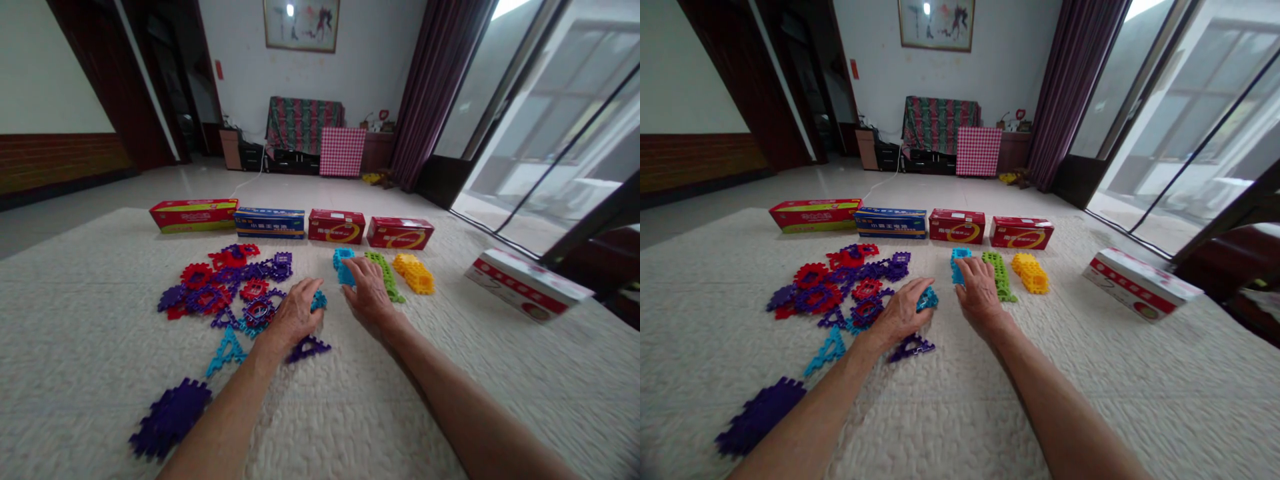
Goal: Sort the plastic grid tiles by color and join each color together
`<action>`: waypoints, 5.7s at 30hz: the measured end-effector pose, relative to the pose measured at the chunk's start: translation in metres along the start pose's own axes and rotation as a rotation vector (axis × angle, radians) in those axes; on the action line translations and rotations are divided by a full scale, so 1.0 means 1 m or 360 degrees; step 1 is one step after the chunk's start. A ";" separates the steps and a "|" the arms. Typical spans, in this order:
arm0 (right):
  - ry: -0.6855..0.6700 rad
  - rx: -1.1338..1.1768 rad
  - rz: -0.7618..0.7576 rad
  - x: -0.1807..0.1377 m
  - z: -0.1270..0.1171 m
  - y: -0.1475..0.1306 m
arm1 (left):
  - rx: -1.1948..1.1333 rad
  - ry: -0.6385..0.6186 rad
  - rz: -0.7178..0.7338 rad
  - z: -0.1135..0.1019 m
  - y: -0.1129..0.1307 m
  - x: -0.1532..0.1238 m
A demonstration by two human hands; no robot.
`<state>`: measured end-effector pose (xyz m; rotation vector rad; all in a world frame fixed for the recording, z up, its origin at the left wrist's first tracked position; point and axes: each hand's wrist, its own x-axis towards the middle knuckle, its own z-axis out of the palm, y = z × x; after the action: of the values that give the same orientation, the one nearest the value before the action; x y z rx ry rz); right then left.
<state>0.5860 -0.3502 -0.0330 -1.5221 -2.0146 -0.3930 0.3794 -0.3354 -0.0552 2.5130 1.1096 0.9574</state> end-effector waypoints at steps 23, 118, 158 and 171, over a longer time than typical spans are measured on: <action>-0.0046 0.0580 -0.0329 -0.007 0.001 -0.017 | 0.0270 -0.0203 -0.0084 -0.025 0.002 0.004; -0.0576 0.0709 -0.0467 -0.011 0.000 -0.046 | 0.0497 0.0049 -0.0472 -0.024 -0.007 0.005; -0.0029 0.0165 -0.0188 -0.005 -0.008 0.006 | 0.0506 -0.0015 -0.0494 -0.023 -0.005 0.004; -0.0244 0.0631 -0.0427 -0.013 -0.004 -0.038 | 0.0510 -0.0041 -0.0505 -0.024 -0.003 0.004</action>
<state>0.5541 -0.3743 -0.0334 -1.0715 -2.2592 0.0275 0.3647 -0.3313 -0.0366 2.4590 1.7068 0.7058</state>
